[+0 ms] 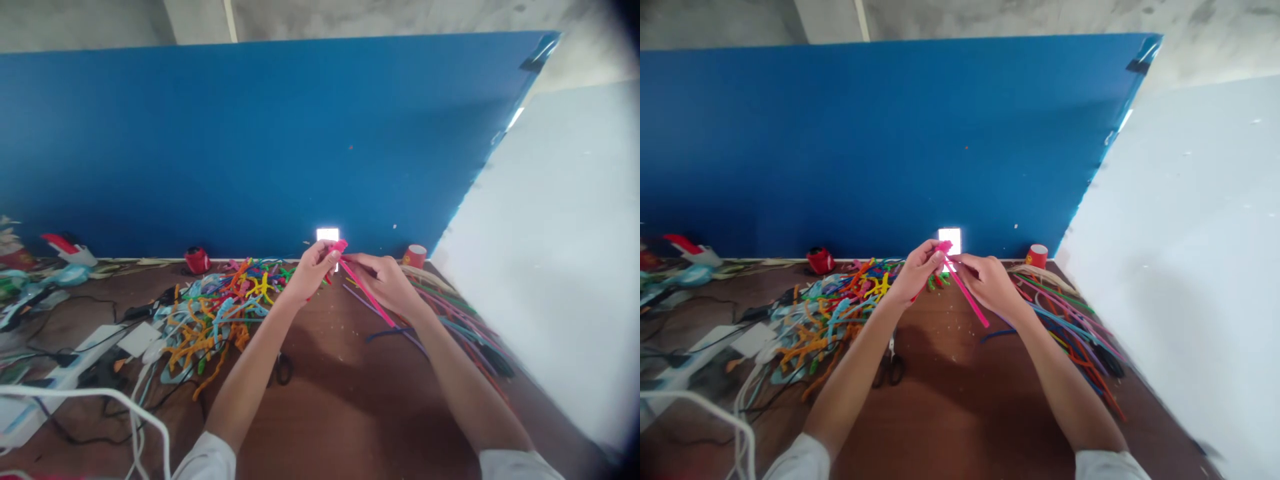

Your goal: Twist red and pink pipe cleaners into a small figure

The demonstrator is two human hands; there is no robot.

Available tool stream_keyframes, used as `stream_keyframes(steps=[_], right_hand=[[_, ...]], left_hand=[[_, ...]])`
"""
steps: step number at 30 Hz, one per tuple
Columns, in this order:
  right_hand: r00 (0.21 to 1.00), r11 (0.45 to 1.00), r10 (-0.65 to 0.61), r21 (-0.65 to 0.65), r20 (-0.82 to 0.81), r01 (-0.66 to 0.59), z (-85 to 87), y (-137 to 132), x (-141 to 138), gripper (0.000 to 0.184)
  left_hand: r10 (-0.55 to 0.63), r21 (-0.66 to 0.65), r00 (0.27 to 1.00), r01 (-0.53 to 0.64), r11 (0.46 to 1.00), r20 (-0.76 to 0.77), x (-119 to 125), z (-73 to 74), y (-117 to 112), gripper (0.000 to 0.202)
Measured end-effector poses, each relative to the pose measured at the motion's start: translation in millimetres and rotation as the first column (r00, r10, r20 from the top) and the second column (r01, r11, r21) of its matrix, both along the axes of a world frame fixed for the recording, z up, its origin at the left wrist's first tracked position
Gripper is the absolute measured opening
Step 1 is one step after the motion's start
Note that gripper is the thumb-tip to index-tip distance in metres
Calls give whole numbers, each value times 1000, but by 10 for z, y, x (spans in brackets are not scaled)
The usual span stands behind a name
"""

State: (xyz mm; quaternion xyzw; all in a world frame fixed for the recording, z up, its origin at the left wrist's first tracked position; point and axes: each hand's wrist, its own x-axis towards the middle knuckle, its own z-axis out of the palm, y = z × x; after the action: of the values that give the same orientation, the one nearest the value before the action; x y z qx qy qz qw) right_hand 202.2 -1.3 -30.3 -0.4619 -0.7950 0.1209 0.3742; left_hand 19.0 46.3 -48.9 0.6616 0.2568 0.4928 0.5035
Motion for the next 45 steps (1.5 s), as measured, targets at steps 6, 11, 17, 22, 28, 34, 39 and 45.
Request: stream_keyframes(steps=[6,11,17,22,28,34,39,45], right_hand=[[999,999,-41,30,-19,41,-30,14,-21,37],[999,999,-35,21,9,35,-23,-1,-32,39],[989,991,-107,97,106,97,-68,32,-58,30],[965,978,-172,149,201,143,-145,108,-27,30],[957,975,-184,164,226,149,-130,118,-3,32],[972,969,-163,213,167,126,-148,152,23,30],[978,969,-138,225,157,101,-152,172,42,29],[979,989,-109,113,173,90,-95,117,21,38]], left_hand=[[85,27,996,-84,996,-27,21,-57,49,39],[93,29,995,-92,995,-26,46,-68,46,37],[119,15,993,-119,993,23,65,-37,-8,36],[113,-21,994,-112,993,14,42,-12,-25,35],[145,31,986,-143,989,-82,33,-32,19,42],[93,65,963,-79,995,-254,-6,-3,-3,47],[5,-5,976,-6,1000,-216,-9,-3,-23,42],[-20,-58,985,11,998,-169,14,-20,-46,37]])
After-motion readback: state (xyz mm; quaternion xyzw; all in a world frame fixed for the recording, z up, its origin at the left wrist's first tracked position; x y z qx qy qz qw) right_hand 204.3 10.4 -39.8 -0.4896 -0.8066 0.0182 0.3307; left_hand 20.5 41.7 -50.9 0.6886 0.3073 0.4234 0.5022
